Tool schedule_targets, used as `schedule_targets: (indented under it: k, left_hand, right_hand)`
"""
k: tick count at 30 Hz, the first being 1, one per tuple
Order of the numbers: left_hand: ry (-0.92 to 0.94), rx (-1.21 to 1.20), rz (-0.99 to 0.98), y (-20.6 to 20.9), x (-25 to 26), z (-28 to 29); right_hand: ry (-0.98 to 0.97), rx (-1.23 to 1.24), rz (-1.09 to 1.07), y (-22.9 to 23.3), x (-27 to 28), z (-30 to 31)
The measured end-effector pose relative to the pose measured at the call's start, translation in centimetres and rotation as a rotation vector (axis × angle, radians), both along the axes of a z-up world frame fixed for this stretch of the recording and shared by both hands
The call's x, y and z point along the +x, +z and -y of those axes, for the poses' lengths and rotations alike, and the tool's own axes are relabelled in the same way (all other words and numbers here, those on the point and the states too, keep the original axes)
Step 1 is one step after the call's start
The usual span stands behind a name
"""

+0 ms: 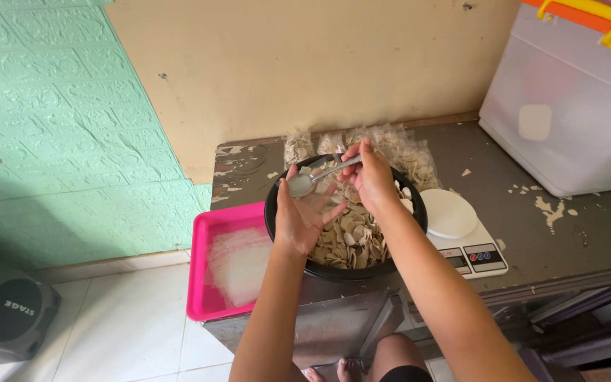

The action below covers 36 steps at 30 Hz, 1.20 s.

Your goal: Packaging chips into small plastic bags and weighing them on a digital scale.

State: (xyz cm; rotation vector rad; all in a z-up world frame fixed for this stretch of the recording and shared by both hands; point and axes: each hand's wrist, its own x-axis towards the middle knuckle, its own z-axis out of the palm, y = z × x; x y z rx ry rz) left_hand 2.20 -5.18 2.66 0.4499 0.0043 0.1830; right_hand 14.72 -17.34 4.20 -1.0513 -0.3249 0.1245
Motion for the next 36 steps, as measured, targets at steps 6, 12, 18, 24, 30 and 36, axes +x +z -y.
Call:
schedule_targets:
  k: [6, 12, 18, 24, 30, 36]
  left_hand:
    - [0.077, -0.05, -0.018, -1.4, -0.4, -0.4]
    - [0.167, -0.101, -0.09, 0.2, -1.8, 0.0]
    - [0.186, -0.119, -0.059, -1.5, -0.9, 0.1]
    - [0.088, -0.057, -0.027, -3.2, -0.4, 0.1]
    - [0.067, -0.072, 0.013, -3.6, 0.0, -0.4]
    - [-0.013, -0.176, 0.05, -3.2, -0.3, -0.6]
  right_hand:
    - [0.02, -0.125, -0.014, 1.1, 1.3, -1.2]
    - [0.042, -0.069, -0.112, 0.0, 0.1, -0.4]
    - [0.007, -0.069, -0.123, -0.6, 0.3, 0.5]
    - [0.037, 0.006, 0.015, -1.9, 1.0, 0.7]
    - [0.09, 0.032, 0.085, -2.0, 0.8, 0.5]
    - [0.017, -0.022, 0.081, -1.5, 0.3, 0.5]
